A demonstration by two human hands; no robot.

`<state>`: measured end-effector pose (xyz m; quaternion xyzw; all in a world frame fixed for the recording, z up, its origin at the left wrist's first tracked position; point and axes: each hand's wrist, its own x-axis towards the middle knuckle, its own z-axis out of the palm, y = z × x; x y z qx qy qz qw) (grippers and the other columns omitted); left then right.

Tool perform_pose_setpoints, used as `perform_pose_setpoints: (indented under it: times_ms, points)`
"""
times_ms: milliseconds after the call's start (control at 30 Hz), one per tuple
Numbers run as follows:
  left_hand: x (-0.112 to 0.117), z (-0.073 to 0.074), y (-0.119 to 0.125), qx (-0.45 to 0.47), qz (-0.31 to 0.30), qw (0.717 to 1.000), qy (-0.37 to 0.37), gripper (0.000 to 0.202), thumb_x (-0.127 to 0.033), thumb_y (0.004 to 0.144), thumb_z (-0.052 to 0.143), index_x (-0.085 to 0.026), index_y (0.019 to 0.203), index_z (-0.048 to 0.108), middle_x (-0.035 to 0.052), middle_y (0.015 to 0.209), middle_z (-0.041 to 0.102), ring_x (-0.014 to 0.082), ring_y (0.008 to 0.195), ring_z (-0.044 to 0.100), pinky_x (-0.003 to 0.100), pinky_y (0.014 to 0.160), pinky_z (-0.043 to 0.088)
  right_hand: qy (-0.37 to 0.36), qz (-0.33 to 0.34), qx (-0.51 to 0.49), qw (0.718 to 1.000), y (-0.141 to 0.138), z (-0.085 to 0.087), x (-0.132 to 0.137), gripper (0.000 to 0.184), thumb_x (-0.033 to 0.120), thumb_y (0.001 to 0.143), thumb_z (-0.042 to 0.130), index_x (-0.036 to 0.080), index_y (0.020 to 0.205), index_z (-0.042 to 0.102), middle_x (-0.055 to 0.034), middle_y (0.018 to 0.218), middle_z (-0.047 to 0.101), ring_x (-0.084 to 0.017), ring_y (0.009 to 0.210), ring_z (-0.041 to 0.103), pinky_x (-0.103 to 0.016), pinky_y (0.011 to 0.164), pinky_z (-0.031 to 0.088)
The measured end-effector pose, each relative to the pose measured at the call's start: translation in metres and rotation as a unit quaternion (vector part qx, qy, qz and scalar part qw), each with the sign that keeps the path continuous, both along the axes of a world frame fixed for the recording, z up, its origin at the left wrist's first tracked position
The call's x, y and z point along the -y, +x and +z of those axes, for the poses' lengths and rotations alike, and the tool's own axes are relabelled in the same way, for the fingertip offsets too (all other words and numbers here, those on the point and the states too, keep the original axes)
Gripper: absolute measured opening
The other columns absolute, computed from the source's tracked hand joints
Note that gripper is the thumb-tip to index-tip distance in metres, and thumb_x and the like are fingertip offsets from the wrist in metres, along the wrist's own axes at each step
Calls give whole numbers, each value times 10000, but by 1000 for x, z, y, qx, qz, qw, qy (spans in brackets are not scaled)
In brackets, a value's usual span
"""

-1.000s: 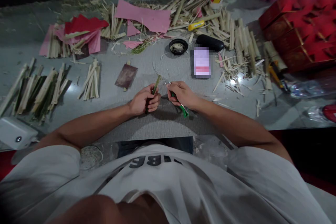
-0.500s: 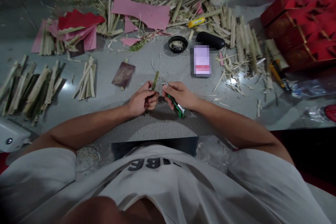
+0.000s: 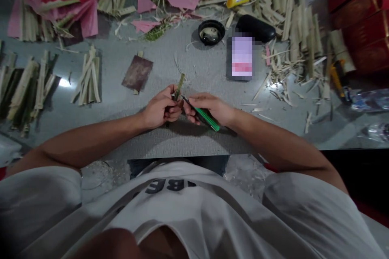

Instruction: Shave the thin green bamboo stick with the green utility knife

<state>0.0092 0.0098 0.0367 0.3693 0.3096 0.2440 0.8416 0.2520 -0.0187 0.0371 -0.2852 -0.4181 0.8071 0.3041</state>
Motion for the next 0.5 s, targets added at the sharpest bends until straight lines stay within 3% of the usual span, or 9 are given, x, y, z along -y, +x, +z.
perform_pose_setpoints:
  times_ms: [133,267,400,500]
  points:
    - [2,3,-1,-15,-21,1000,11,423,-233,840,715,-326,1138,430,-155,641,536,83,428,345,191,486,259,7,53,12,999,8,-1,-2,600,662,1152,1042,205,1003,683,11,733,728,-159,518,701,-227,485,550]
    - [3,3,-1,-5,-37,999,31,428,-234,799,705,-320,1122,437,-129,670,642,84,449,427,225,495,347,14,105,28,994,12,0,-3,527,652,1241,969,186,1176,733,6,735,794,-173,531,773,-208,500,586]
    - [1,0,-2,-1,-69,996,52,465,-213,747,689,-319,1115,425,-105,739,724,50,464,380,222,502,220,11,111,25,993,12,1,-1,543,648,1243,985,168,1210,734,-11,798,833,-172,588,830,-193,517,612]
    - [1,-2,-4,-8,-90,993,75,480,-214,806,747,-323,1135,416,-124,780,693,38,482,341,238,514,190,-9,110,34,993,13,1,0,560,647,1231,1006,163,1202,727,-30,846,860,-171,603,843,-196,526,635]
